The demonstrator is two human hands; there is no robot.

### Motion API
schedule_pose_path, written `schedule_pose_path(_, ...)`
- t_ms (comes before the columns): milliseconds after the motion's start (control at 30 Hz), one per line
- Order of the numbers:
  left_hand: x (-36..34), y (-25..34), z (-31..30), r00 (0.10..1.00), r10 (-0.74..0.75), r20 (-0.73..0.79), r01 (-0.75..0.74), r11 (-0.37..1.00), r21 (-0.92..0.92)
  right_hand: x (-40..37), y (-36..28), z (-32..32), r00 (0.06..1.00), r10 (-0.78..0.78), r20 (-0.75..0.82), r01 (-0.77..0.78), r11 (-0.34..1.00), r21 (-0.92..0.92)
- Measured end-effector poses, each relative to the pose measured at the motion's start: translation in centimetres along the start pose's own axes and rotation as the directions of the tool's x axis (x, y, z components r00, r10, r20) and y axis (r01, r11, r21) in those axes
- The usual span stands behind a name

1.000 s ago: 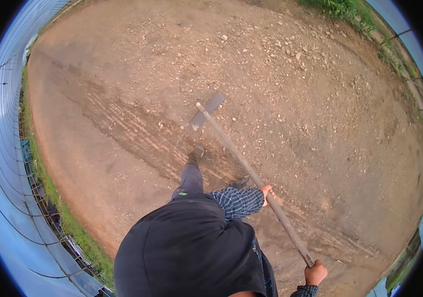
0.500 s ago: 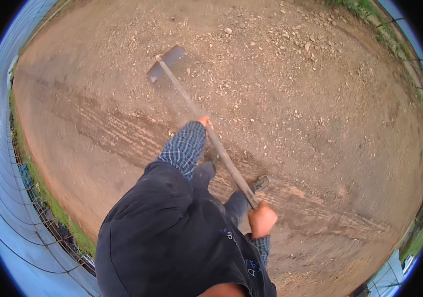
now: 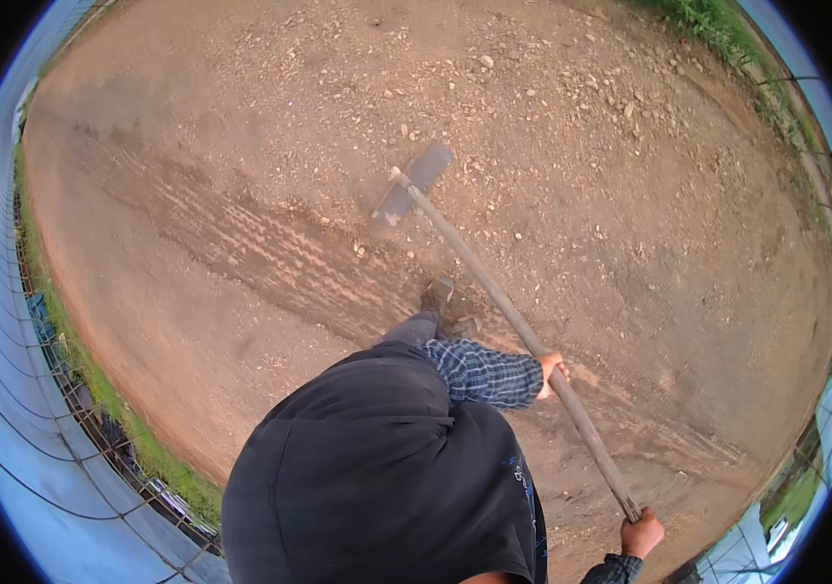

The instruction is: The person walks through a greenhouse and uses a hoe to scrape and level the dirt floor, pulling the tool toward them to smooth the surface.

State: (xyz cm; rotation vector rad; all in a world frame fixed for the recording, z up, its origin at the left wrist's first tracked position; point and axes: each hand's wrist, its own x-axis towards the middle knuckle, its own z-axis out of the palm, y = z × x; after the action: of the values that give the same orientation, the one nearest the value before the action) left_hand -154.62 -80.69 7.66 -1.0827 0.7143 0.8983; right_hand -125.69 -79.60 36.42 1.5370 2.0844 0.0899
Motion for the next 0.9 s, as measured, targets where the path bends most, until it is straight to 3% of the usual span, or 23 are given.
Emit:
schedule_pose_path(100, 0.2, -4.1, 1.9, 0.996, -0.086, -0.029, 0.083, 0.992, -0.099, 0.8, 3.3, -3.6, 0.995, 0.052, 0.086, -0.043, 0.994, -0.102)
schedule_pose_path(167, 1.5, -4.2, 1.7, 0.993, -0.104, -0.059, 0.097, 0.990, -0.102, 2.4, 3.6, -2.8, 0.998, 0.003, 0.059, 0.004, 0.993, -0.119)
schedule_pose_path(300, 3.6, -0.6, -1.7, 0.999, 0.041, -0.012, -0.043, 0.986, -0.160, 5.7, 1.3, 2.6, 0.995, -0.067, 0.077, 0.070, 0.997, -0.045)
schedule_pose_path(400, 5.4, 7.2, -7.1, 0.971, 0.237, -0.007, -0.236, 0.964, -0.123, 8.3, -6.1, 8.2, 0.984, -0.175, 0.028, 0.171, 0.980, 0.106)
schedule_pose_path(433, 3.8, 10.8, -8.5, 0.945, 0.323, -0.044, -0.324, 0.946, -0.008, 8.8, -9.8, 8.4, 0.981, -0.193, 0.033, 0.186, 0.969, 0.160)
schedule_pose_path(533, 0.3, 20.8, -14.4, 0.820, 0.558, -0.129, -0.561, 0.828, 0.017, 7.9, -20.2, 9.3, 0.957, -0.279, -0.077, 0.287, 0.890, 0.354)
schedule_pose_path(633, -6.1, 25.9, -15.8, 0.653, 0.684, -0.325, -0.675, 0.720, 0.160, 5.7, -28.5, 7.9, 0.930, -0.333, -0.155, 0.366, 0.803, 0.471)
schedule_pose_path(667, -7.1, 25.5, -15.1, 0.644, 0.695, -0.318, -0.691, 0.708, 0.148, 5.9, -28.4, 7.9, 0.923, -0.343, -0.176, 0.385, 0.796, 0.467)
schedule_pose_path(733, -10.1, 23.8, -13.6, 0.664, 0.662, -0.347, -0.680, 0.728, 0.087, 5.3, -28.5, 7.8, 0.931, -0.327, -0.162, 0.363, 0.788, 0.498)
schedule_pose_path(800, -7.5, 21.8, -14.5, 0.711, 0.641, -0.289, -0.657, 0.752, 0.052, 5.1, -25.7, 9.2, 0.941, -0.312, -0.132, 0.335, 0.804, 0.490)
schedule_pose_path(833, -4.9, 21.1, -15.5, 0.703, 0.675, -0.224, -0.641, 0.737, 0.212, 5.1, -23.8, 9.3, 0.942, -0.321, -0.099, 0.329, 0.822, 0.465)
schedule_pose_path(867, -3.3, 19.3, -15.0, 0.719, 0.663, -0.209, -0.629, 0.749, 0.210, 5.0, -21.8, 9.2, 0.949, -0.310, -0.049, 0.301, 0.858, 0.416)
schedule_pose_path(900, -1.1, 17.6, -15.0, 0.808, 0.561, -0.177, -0.553, 0.827, 0.097, 4.9, -19.8, 9.4, 0.957, -0.287, -0.050, 0.284, 0.882, 0.376)
